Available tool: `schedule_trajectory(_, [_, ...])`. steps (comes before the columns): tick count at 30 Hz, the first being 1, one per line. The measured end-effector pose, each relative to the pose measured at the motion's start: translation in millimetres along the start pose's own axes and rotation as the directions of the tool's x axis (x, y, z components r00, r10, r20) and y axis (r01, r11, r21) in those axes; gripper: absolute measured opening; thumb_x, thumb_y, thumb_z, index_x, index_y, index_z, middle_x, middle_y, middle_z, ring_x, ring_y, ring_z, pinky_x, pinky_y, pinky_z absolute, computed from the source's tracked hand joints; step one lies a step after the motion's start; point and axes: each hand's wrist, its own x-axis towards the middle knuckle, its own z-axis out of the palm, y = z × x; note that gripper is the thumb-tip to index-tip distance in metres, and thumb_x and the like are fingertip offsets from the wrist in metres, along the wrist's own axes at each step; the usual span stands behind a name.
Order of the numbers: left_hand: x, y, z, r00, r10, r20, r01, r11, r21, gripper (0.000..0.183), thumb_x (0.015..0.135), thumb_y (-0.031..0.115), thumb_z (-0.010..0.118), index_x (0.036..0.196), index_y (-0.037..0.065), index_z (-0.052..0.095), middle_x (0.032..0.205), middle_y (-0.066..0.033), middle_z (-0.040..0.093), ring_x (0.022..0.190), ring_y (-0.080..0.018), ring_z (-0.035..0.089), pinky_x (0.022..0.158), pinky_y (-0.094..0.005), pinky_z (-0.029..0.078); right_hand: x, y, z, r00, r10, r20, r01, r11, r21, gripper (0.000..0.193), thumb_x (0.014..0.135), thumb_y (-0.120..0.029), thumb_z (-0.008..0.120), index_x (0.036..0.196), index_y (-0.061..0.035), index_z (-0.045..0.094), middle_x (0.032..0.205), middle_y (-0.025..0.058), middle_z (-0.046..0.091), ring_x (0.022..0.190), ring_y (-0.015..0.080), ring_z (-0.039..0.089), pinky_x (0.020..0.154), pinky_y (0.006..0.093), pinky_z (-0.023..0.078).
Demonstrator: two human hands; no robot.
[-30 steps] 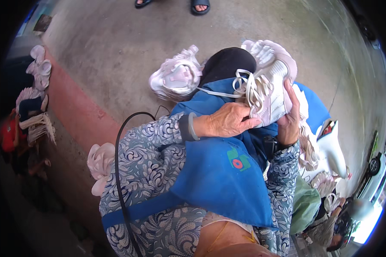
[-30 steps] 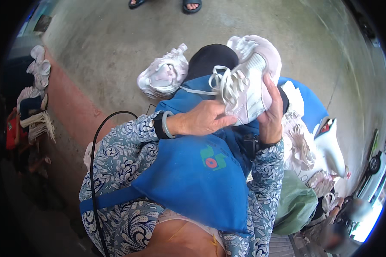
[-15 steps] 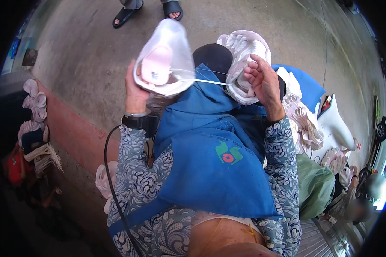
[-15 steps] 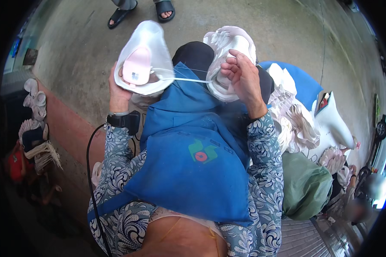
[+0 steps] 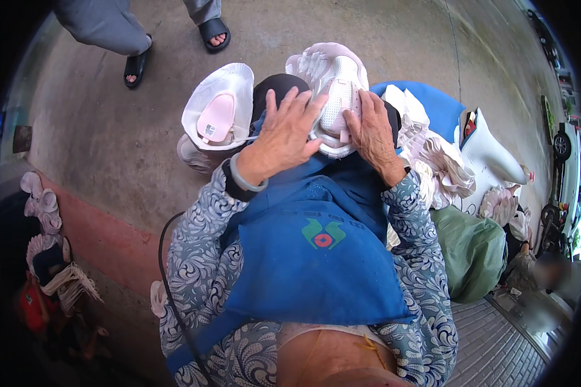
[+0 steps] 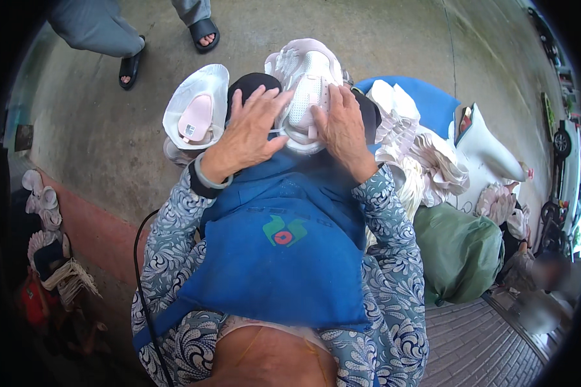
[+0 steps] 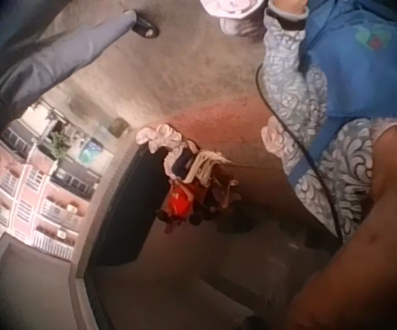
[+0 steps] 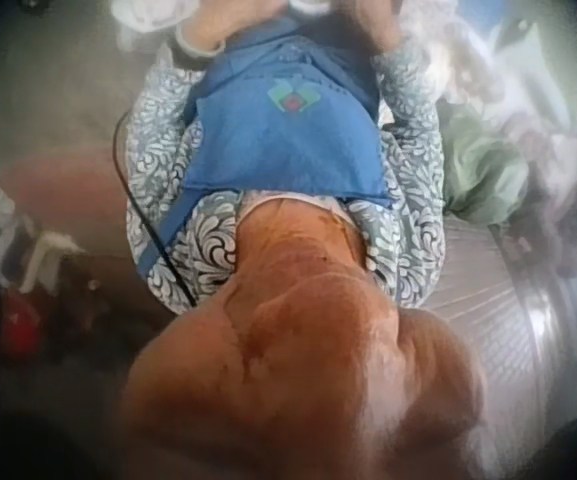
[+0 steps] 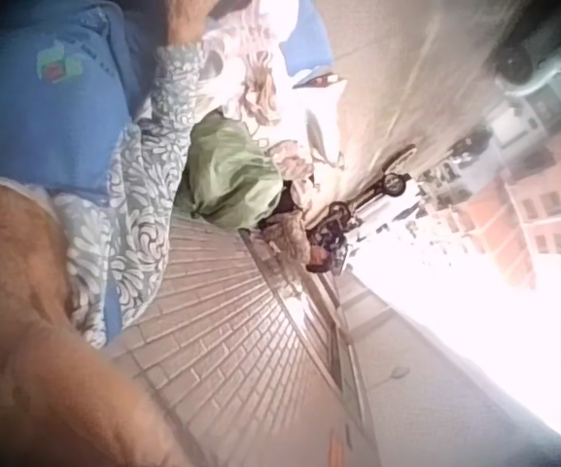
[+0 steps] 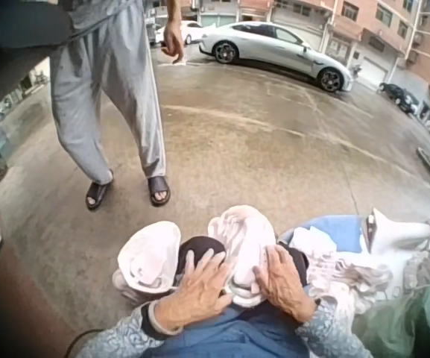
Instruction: The person is lacing a pink and white sneaker while sitting down.
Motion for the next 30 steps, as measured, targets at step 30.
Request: schedule_trajectory(30, [7, -4, 39, 0.997, 0.077, 0.008, -0.076, 0.953, 0.294, 0.078, 0.077, 0.026, 0.073, 0.141, 0.002, 0.035, 0.132, -0.0191, 0.049, 0.129, -0.037, 0.041, 0.105, -0.0681, 0.016, -18, 9, -12, 0.925, -0.377, -0.055, 0.377, 0.926, -0.005, 0.018, 0.073, -0.003, 0.067, 0.09, -0.0058, 0.06, 0.115, 0.0133, 0.055, 0.117, 0.0339, 0.051, 0.097, 0.0439, 0.041])
